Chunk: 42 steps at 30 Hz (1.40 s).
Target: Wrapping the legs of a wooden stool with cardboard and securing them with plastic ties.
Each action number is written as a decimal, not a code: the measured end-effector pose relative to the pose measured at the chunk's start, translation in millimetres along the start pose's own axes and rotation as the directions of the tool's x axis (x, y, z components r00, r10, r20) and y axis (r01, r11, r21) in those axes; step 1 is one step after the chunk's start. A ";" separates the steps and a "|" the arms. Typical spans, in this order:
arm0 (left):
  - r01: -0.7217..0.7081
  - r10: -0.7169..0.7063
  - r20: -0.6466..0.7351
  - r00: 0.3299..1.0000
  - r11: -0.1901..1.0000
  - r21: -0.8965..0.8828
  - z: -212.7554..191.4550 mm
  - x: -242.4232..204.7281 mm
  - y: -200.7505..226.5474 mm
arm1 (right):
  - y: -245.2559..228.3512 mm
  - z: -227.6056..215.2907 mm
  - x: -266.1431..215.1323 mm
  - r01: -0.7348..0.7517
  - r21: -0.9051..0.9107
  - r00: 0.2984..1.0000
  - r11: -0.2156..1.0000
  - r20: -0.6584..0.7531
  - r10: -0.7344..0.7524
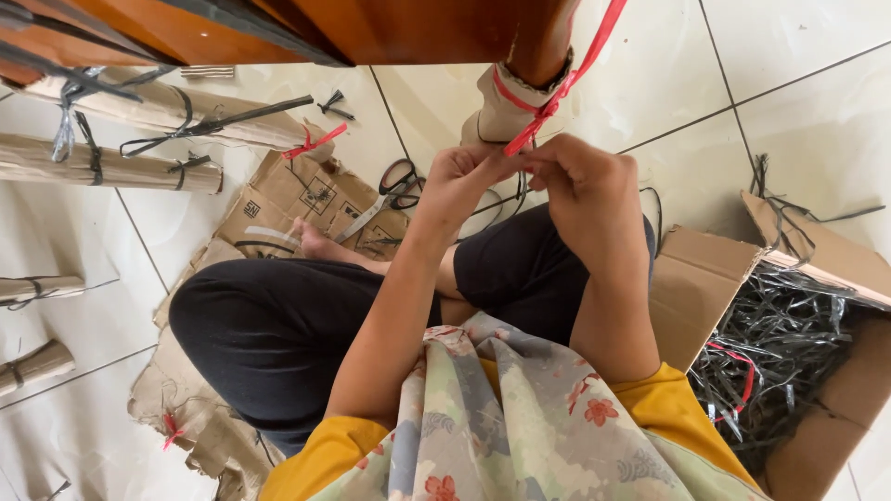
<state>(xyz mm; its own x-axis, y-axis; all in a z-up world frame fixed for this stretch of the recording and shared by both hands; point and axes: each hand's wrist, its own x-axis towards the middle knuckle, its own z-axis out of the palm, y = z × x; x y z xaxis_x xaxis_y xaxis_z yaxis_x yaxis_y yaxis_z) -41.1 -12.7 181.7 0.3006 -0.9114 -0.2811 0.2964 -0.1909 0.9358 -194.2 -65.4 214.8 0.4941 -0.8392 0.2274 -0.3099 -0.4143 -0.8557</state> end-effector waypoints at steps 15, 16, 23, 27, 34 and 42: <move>0.076 -0.065 0.046 0.997 0.957 -0.279 -5.6 -9.0 16.7 | -16.5 29.5 -24.1 0.037 0.019 0.962 0.999 0.268 -0.041; 0.078 -0.068 0.045 0.997 0.956 -0.282 -9.2 -2.8 7.1 | -12.6 24.0 -22.8 0.035 0.018 0.962 0.999 0.271 -0.038; -0.007 0.016 0.063 0.998 0.990 -0.144 -15.0 5.5 -15.0 | 25.1 5.2 -11.4 0.031 0.001 0.999 1.000 -0.009 -0.031; -0.013 0.016 0.043 0.999 0.997 -0.075 -16.5 11.7 -29.0 | 36.7 18.5 -9.1 -0.017 0.092 1.000 0.996 0.025 0.015; -0.068 0.075 0.068 0.995 0.993 -0.099 -14.2 2.3 -16.0 | 14.7 2.8 -10.6 0.046 0.067 0.998 0.997 0.027 -0.048; -0.096 0.096 -0.006 0.995 0.994 -0.052 -28.5 0.7 -26.4 | 0.2 4.1 -13.3 0.192 0.016 0.972 0.981 -0.142 -0.187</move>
<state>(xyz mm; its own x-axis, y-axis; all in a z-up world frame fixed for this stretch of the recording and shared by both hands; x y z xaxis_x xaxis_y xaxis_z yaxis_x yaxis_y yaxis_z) -22.9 2.0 150.7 0.3327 -0.9234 -0.1913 0.3130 -0.0832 0.9461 -197.5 -52.9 209.8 0.4233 -0.7879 0.4472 -0.1965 -0.5617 -0.8037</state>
